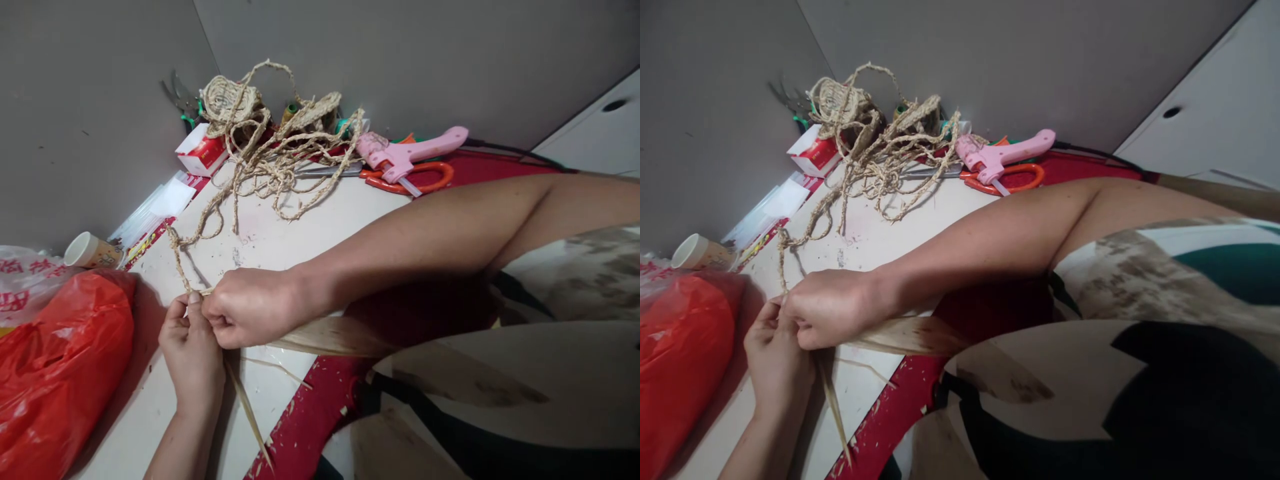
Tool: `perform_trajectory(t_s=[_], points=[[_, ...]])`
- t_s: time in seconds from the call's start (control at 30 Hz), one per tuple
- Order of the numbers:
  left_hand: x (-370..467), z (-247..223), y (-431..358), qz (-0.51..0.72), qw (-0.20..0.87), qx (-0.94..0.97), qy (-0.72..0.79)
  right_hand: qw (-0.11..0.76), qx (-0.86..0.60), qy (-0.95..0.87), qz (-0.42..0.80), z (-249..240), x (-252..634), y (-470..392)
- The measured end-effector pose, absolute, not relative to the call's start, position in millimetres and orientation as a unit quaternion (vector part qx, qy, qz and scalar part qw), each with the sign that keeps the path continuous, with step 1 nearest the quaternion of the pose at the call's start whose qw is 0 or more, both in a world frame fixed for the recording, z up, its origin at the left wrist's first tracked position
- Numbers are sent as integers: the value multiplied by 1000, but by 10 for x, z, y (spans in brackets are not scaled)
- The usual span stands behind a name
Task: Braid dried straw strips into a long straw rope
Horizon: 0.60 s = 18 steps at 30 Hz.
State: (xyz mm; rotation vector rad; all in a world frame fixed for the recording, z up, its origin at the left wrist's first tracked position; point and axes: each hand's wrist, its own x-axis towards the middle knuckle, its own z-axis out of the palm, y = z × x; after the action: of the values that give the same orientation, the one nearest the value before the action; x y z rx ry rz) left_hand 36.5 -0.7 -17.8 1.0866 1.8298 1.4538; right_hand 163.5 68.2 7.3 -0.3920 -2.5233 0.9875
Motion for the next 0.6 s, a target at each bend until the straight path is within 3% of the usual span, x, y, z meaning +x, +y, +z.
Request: perform_trajectory(t_s=[0.2,0.3,0.47,0.6], points=[[364,-148,-28,536,286,402,685,145,-183,-928,291,82,1650,724],[347,-149,-37,534,285,392,692,159,-222,-910,313,95,1671,807],[317,-191,-40,543,305,380,684,240,-185,-820,486,144,1692,924],[282,-236,-38,537,333,366,684,232,-141,-674,686,182,1670,1028]])
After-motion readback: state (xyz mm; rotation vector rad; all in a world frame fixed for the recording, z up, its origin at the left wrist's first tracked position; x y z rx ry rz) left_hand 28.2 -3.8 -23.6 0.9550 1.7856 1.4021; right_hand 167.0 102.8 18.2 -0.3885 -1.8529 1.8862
